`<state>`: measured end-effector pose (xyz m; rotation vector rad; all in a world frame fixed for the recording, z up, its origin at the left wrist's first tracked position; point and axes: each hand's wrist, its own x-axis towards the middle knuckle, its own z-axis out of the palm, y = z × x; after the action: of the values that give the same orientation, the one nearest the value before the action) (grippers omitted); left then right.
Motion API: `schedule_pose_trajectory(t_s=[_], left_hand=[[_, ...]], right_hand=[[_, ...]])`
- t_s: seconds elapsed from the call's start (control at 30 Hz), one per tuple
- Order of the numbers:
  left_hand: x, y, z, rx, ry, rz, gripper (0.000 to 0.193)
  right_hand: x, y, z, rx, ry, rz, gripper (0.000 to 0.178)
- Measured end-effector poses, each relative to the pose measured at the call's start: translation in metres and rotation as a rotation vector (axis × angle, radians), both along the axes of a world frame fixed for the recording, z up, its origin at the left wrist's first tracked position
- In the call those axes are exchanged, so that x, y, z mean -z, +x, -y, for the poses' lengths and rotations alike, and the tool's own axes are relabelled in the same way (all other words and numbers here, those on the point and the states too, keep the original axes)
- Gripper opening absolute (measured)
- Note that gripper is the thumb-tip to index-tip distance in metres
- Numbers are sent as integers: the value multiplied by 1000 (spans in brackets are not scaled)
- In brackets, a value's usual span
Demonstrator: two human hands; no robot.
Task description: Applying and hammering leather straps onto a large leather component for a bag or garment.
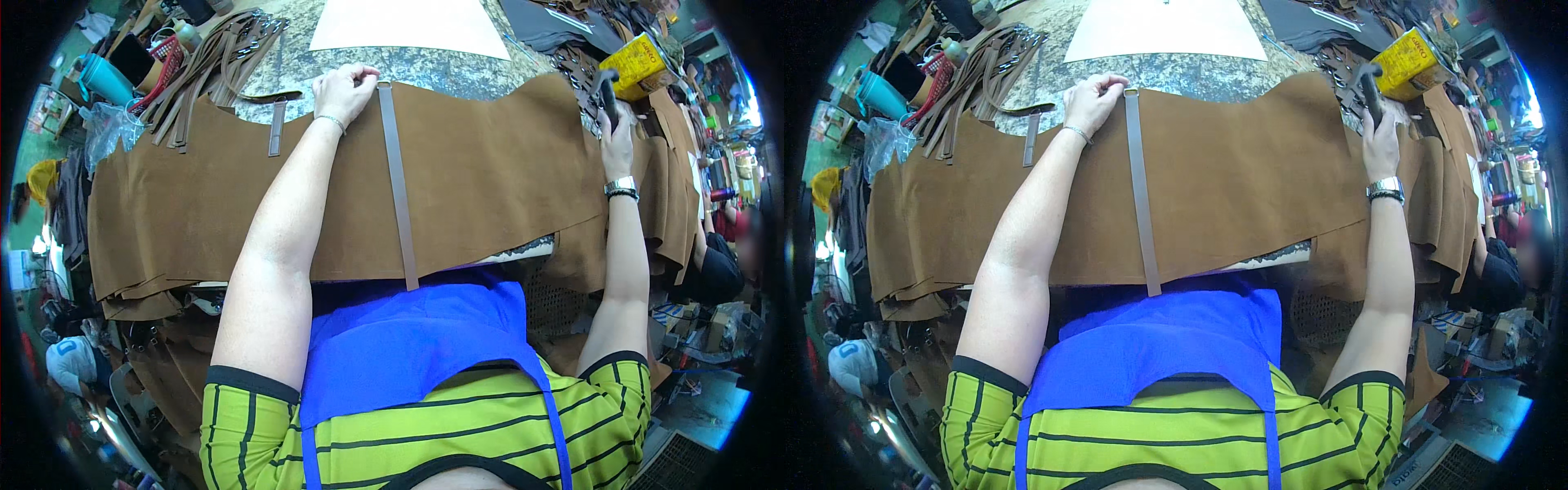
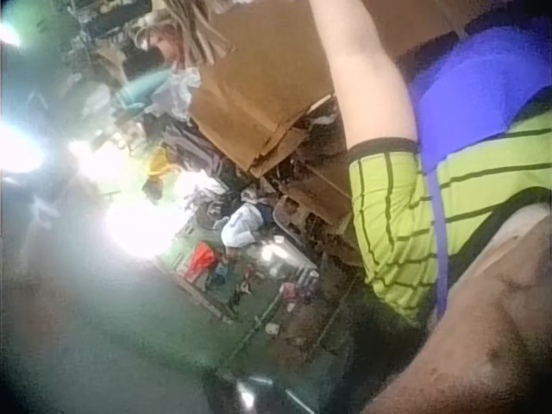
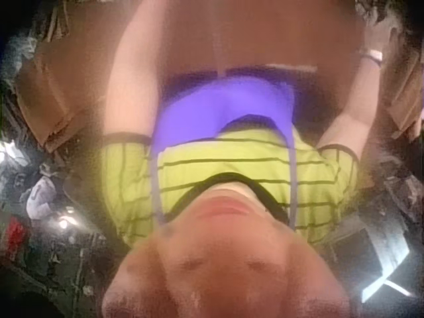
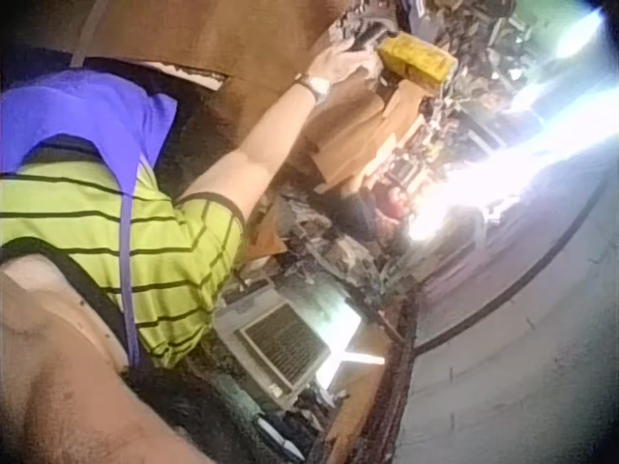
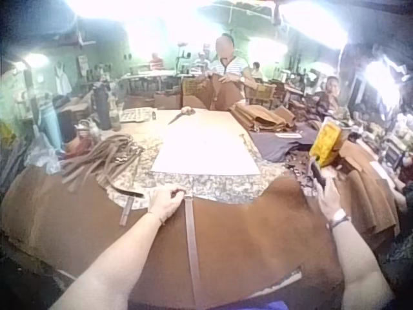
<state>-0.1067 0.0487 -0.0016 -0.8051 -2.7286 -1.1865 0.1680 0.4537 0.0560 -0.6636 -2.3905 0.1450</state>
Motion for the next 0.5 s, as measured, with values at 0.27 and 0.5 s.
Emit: schedule_pose_trajectory(t_s=[0.27,0.5], left_hand=[[-3,2,0,-19,-94,-64,24],[-4,3,-1,-15,-64,-63,24]], right_hand=[[-18,-47,189,-542,-508,277,28],[-14,-70,256,-576,-589,556,31]])
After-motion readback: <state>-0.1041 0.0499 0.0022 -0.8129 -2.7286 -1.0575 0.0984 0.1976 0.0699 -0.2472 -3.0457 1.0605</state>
